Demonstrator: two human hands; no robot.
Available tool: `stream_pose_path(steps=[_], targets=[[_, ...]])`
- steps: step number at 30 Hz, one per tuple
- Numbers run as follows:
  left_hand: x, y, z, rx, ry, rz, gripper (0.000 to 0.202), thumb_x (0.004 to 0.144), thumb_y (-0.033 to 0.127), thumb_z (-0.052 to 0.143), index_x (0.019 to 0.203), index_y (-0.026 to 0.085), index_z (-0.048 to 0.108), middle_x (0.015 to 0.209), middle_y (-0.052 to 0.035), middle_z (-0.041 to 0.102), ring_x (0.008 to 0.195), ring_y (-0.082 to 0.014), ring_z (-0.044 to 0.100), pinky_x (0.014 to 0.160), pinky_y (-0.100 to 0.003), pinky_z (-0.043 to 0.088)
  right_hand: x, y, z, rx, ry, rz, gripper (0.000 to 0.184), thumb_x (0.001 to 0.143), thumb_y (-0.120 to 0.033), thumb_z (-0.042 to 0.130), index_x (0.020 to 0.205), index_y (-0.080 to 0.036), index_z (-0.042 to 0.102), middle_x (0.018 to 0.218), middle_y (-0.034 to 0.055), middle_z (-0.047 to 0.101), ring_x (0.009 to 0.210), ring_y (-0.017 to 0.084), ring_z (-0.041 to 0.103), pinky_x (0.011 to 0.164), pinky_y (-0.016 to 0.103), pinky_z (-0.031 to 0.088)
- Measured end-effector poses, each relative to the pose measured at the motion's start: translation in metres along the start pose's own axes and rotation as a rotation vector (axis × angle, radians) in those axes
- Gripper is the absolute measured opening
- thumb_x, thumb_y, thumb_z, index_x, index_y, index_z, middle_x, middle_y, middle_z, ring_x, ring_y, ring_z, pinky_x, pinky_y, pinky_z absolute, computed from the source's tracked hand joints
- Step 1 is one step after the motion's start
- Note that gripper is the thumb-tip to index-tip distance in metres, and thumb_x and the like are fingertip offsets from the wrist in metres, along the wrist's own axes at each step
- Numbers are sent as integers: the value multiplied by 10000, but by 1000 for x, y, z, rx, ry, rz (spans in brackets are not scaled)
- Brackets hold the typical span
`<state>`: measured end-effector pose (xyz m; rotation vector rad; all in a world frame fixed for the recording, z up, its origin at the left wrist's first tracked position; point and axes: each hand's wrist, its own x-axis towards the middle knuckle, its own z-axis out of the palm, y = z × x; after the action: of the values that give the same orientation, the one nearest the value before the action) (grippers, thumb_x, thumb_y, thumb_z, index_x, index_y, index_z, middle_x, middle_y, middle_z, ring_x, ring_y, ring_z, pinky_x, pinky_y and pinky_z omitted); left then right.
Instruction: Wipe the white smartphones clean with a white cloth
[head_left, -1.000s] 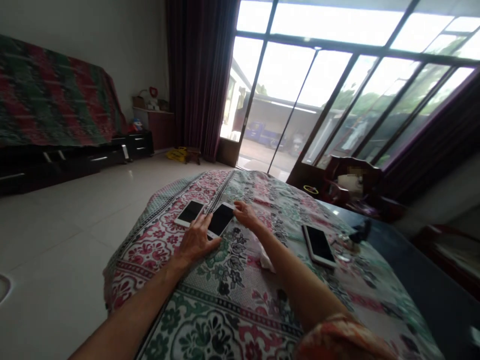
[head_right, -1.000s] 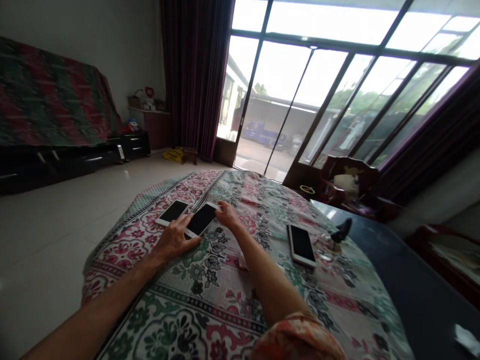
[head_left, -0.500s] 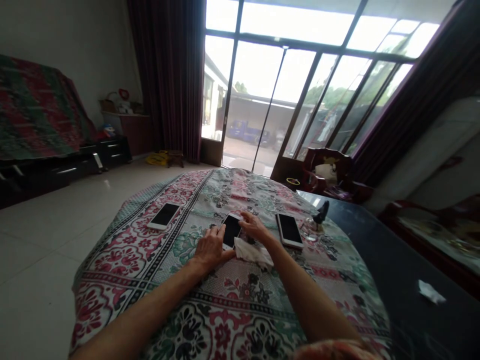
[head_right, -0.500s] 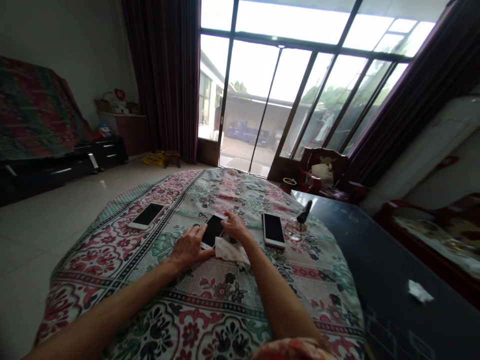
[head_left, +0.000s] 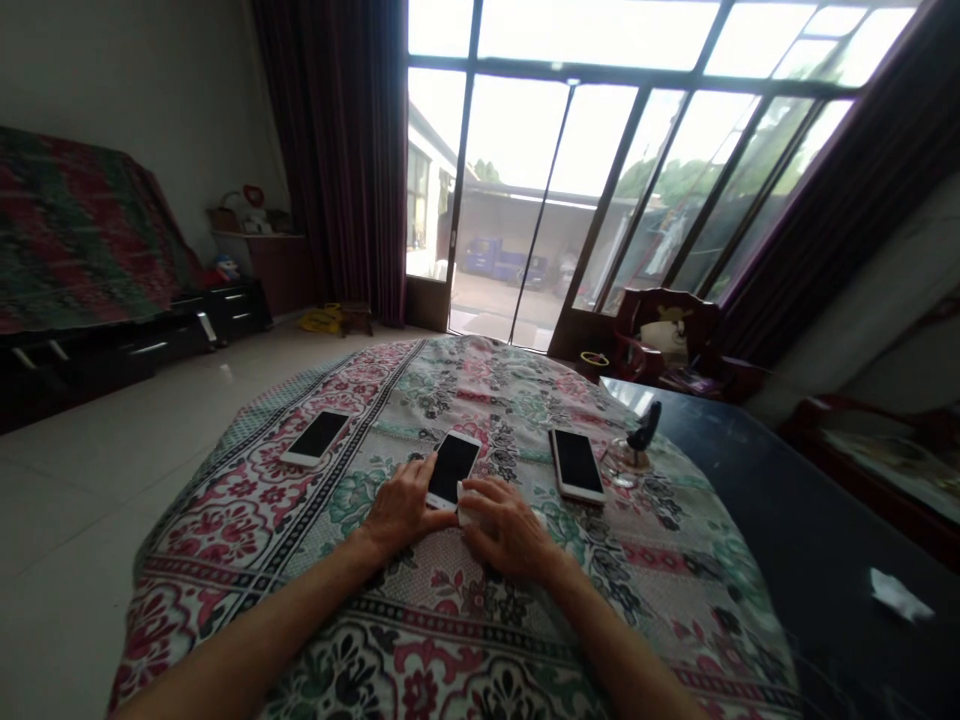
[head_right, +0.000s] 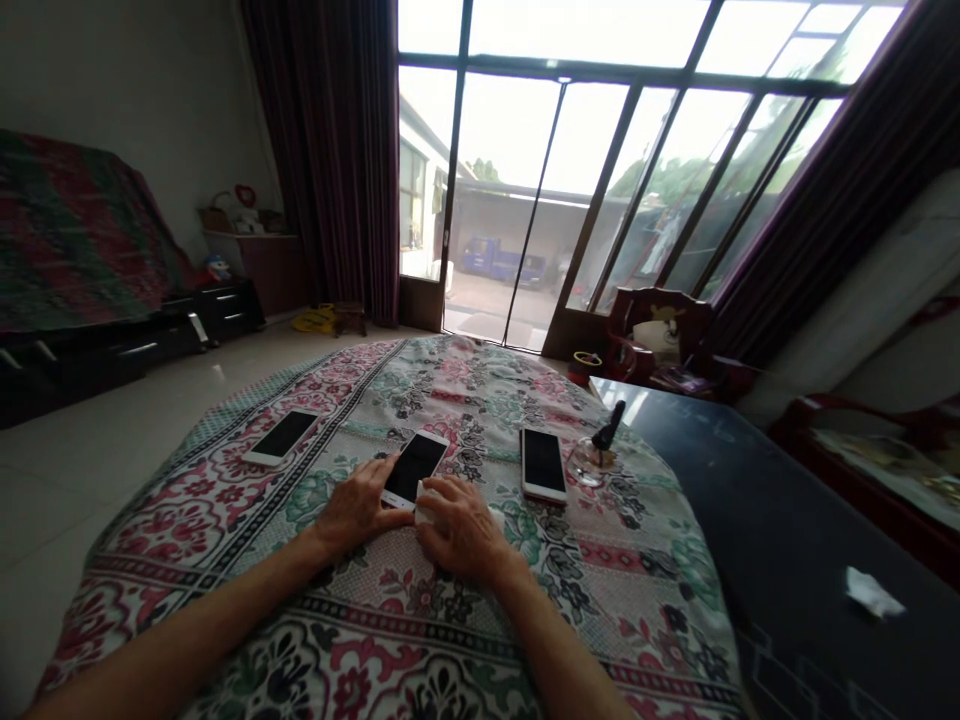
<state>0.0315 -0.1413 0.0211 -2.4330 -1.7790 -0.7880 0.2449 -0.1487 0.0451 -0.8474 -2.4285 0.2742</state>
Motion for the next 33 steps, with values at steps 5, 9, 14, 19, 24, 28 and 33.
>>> stream_pose_path(steps=[5, 9, 14, 19, 24, 28, 33], targets=[[-5, -8, 3, -61, 34, 44, 822, 714, 560, 717, 1357, 127, 444, 1240, -163, 608, 1128, -327, 570, 971, -430, 449, -5, -1, 0, -19, -21, 23, 302, 825, -230, 609, 1126, -247, 622, 1300, 58, 568, 1185, 235, 501, 1040, 420, 373], [-4, -10, 3, -120, 18, 40, 786, 708, 497, 734, 1343, 123, 461, 1239, -161, 609, 1150, -324, 559, 993, -438, 434, -2, 0, 5, 1, -4, 33, 241, 862, -165, 545, 1071, -242, 639, 1273, 52, 579, 1156, 209, 515, 1024, 385, 393], [9, -17, -11, -225, -124, 38, 681, 718, 396, 705, 1335, 215, 481, 1113, -74, 669, 1023, -262, 630, 893, -363, 488, -3, 8, 16, 90, 95, 84, 259, 865, -100, 495, 1024, -227, 656, 1173, 66, 622, 1098, 193, 557, 970, 356, 446], [25, -35, -17, -184, -160, 119, 543, 690, 432, 714, 1174, 206, 617, 1184, -84, 648, 1118, -289, 579, 943, -383, 466, -2, 21, 12, 113, 306, 201, 271, 864, -114, 480, 1037, -216, 662, 1149, 90, 637, 1084, 211, 582, 949, 383, 471], [24, -34, -1, -133, -123, 125, 478, 739, 480, 682, 1103, 171, 653, 1256, -129, 611, 1184, -303, 531, 999, -429, 431, 15, 24, 12, 81, 371, 244, 292, 834, -102, 487, 1042, -217, 656, 1144, 91, 638, 1082, 218, 581, 946, 381, 470], [16, -24, 5, -143, -72, 130, 532, 746, 470, 687, 1158, 139, 625, 1254, -151, 609, 1171, -303, 537, 1022, -438, 418, 31, 12, 23, 55, 262, 172, 295, 824, -98, 506, 1052, -213, 654, 1156, 86, 629, 1077, 211, 563, 963, 371, 451], [9, -25, 7, -167, -62, 164, 613, 708, 477, 718, 1204, 140, 593, 1304, -158, 578, 1215, -310, 512, 1051, -455, 396, 33, 4, 28, -1, 138, 124, 198, 854, -222, 580, 1024, -224, 681, 1180, 69, 635, 1079, 218, 546, 995, 397, 413]])
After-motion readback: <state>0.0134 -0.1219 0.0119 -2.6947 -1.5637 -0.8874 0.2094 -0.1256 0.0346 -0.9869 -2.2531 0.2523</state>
